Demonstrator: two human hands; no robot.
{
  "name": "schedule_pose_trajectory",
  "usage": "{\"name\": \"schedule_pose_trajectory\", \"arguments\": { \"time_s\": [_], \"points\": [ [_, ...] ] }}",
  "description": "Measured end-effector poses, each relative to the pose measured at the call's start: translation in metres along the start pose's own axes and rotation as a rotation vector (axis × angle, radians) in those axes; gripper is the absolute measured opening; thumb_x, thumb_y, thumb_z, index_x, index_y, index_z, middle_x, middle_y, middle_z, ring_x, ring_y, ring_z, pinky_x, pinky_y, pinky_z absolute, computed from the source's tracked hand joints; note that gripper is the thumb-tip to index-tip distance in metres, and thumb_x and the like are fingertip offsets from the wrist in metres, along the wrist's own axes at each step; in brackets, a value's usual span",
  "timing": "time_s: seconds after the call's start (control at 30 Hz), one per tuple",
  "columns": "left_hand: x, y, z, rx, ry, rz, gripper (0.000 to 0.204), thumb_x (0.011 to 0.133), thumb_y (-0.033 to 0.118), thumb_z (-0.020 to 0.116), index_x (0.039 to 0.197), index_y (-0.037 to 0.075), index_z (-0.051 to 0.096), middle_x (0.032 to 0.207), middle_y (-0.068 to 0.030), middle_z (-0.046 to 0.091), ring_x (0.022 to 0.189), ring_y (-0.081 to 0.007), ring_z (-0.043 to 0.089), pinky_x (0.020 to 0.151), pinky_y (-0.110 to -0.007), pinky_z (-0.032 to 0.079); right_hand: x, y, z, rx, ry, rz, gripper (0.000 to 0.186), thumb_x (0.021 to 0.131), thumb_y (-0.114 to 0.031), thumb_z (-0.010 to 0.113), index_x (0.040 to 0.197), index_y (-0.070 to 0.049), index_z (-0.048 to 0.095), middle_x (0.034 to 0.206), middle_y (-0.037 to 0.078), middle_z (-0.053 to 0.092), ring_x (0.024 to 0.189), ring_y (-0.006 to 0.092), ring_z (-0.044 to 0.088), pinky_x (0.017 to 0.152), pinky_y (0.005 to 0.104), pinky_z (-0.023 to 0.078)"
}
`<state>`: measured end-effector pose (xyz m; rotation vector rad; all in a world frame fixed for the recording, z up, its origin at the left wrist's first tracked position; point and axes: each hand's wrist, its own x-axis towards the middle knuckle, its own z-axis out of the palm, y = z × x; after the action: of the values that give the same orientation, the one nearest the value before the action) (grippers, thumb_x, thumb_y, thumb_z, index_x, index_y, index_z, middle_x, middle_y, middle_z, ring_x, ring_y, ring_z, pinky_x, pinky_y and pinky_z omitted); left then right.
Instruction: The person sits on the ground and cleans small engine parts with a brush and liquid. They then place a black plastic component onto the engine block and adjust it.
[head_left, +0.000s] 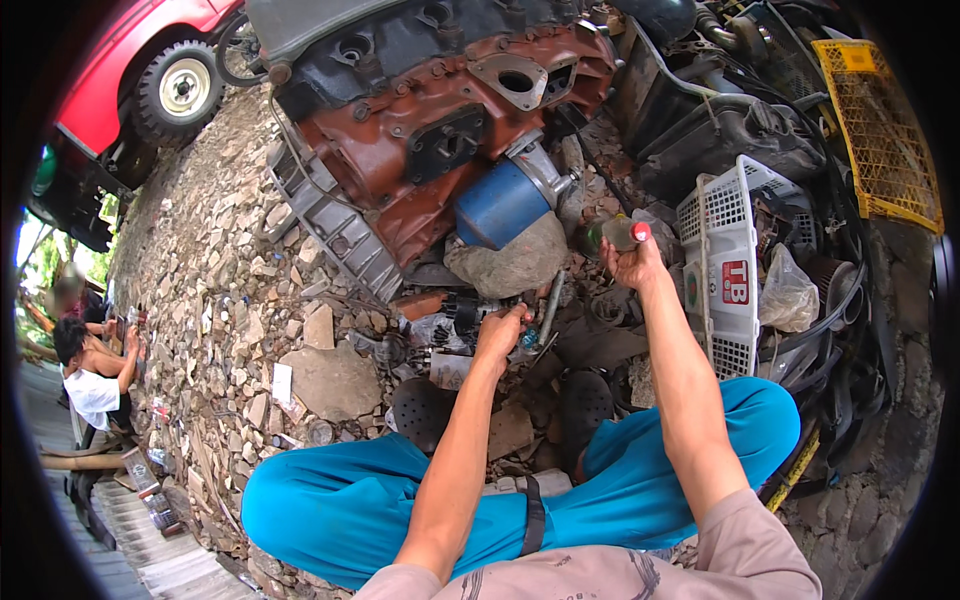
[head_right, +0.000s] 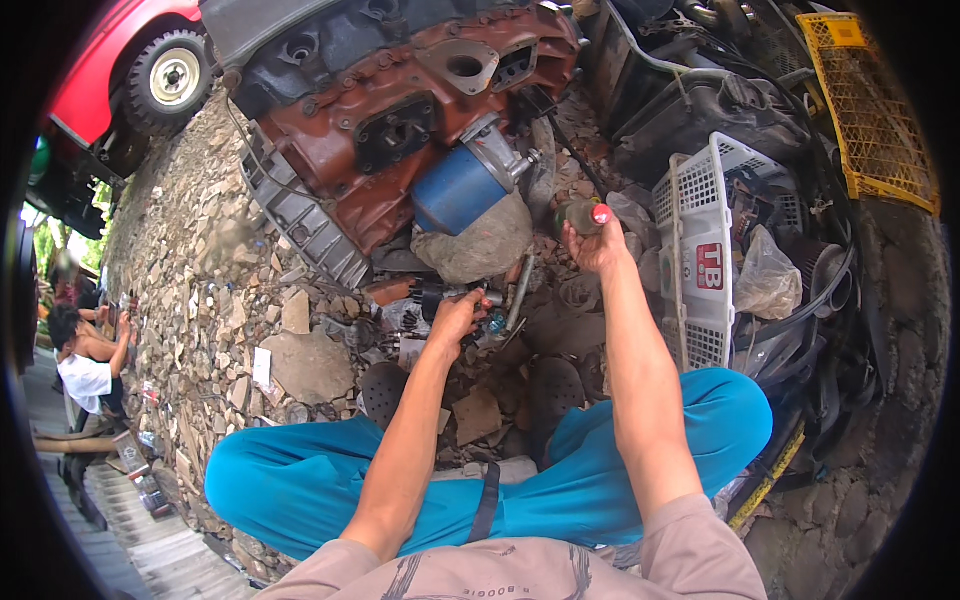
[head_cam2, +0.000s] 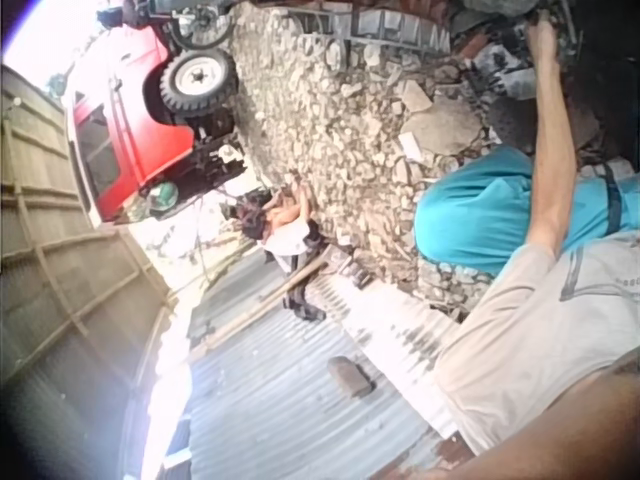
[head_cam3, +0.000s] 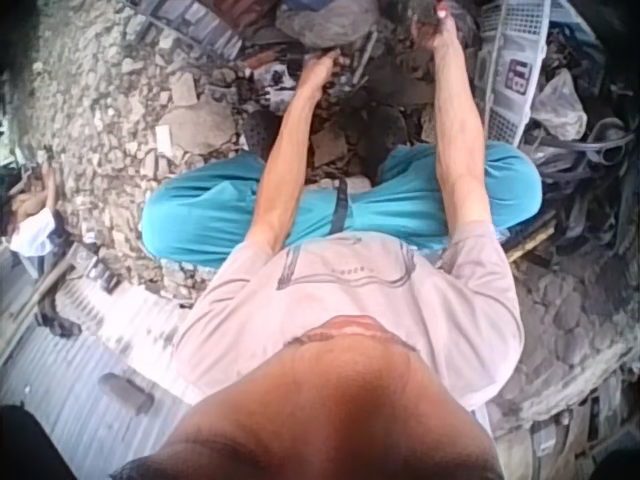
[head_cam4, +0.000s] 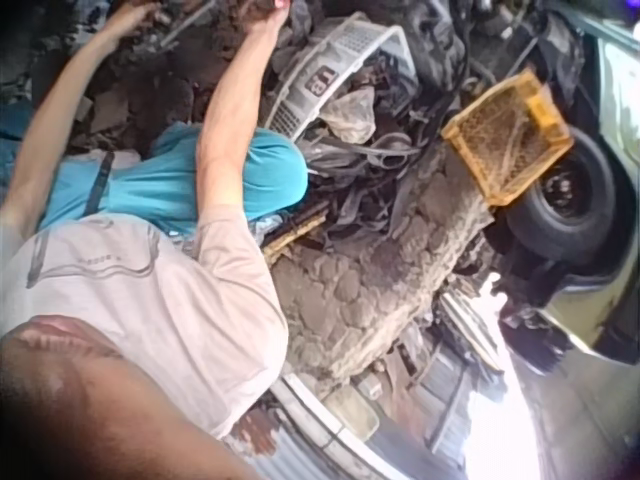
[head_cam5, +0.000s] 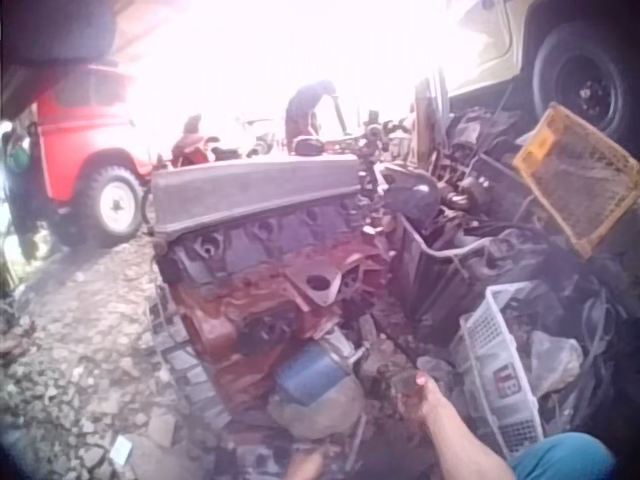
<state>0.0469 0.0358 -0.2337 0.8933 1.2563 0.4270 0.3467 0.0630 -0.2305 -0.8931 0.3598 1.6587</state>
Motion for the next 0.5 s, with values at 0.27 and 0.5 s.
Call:
{"name": "schedule_pose_trajectory", "arguments": {
  "time_s": [0.27,0.5],
  "points": [
    [-0.011,0.006,-0.006,-0.077,0.063,0.014,0.027,0.091,0.031,0.059,0.085,0.006,0.067,0.088,-0.0039,0.065,0.088,-0.0154,0.057,0.080,-0.029,0.041,0.011,-0.002,-0.007,-0.057,0.104,-0.186,0.047,0.087,-0.040,0.051,0.104,0.003,0.056,0.080,0.014,0.063,0.067,0.0230,0.065,0.057,0.0291,0.059],
    [-0.013,0.008,-0.007,-0.039,0.072,-0.009,0.026,0.090,0.034,0.059,0.087,0.011,0.072,0.092,0.0012,0.064,0.078,-0.0114,0.051,0.074,-0.030,0.042,0.019,0.008,-0.015,0.030,0.134,-0.098,0.048,0.091,-0.039,0.051,0.111,0.004,0.053,0.087,0.016,0.065,0.070,0.0238,0.065,0.059,0.0293,0.059]
  ]
}}
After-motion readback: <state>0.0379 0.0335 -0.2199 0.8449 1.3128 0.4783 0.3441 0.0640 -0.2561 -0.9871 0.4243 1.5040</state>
